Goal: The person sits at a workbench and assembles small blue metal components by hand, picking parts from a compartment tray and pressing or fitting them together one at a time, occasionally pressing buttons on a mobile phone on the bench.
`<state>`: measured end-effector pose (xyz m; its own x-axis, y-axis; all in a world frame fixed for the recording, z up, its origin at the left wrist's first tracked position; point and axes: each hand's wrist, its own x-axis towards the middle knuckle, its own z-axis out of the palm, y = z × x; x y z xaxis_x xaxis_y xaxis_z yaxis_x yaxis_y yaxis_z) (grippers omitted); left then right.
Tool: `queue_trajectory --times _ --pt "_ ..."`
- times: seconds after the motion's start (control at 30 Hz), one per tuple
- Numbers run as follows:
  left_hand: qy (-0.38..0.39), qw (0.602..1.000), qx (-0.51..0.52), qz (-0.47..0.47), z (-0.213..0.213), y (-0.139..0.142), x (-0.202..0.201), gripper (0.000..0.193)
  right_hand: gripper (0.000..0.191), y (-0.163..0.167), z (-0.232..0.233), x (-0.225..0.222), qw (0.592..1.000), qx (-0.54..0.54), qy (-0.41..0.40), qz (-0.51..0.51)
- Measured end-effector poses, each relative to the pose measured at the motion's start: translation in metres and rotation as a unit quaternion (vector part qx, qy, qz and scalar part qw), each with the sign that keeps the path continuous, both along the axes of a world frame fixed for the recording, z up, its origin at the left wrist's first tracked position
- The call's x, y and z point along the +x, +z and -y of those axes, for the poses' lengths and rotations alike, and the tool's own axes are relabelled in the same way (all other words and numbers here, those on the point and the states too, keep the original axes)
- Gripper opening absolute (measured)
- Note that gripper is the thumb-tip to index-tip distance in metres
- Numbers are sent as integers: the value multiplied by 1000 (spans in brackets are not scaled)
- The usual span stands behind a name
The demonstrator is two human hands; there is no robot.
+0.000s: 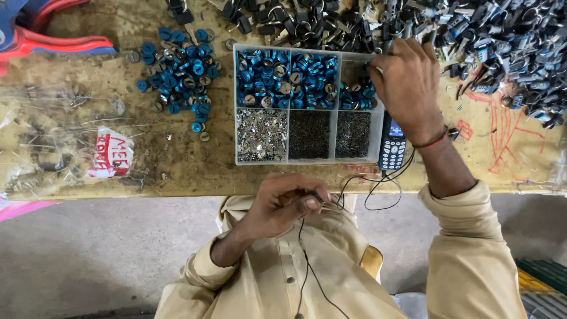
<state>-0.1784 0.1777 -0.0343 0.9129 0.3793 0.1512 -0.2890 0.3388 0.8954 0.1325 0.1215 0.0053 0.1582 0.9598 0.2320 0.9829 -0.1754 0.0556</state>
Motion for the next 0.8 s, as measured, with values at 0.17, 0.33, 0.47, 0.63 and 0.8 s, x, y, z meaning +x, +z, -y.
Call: queue_trajectory --times 0.17,0.33,0.47,0.63,0.8 --pt "-21 1000 -14 -15 -2 -1 1 19 13 -3 3 0 999 -1 -26 -30" --pt "-20 999 35 -31 -1 -1 9 18 11 -5 4 -2 1000 8 -4 -8" --pt "-24 999 32 -5 2 -1 12 16 17 -1 -6 -2 998 14 31 60" --pt "-24 1000 -3 -7 2 -8 9 15 10 14 8 -12 967 37 -118 -224" --pt "-75 987 -141 11 3 -14 15 13 18 28 52 -44 876 137 -40 -460"
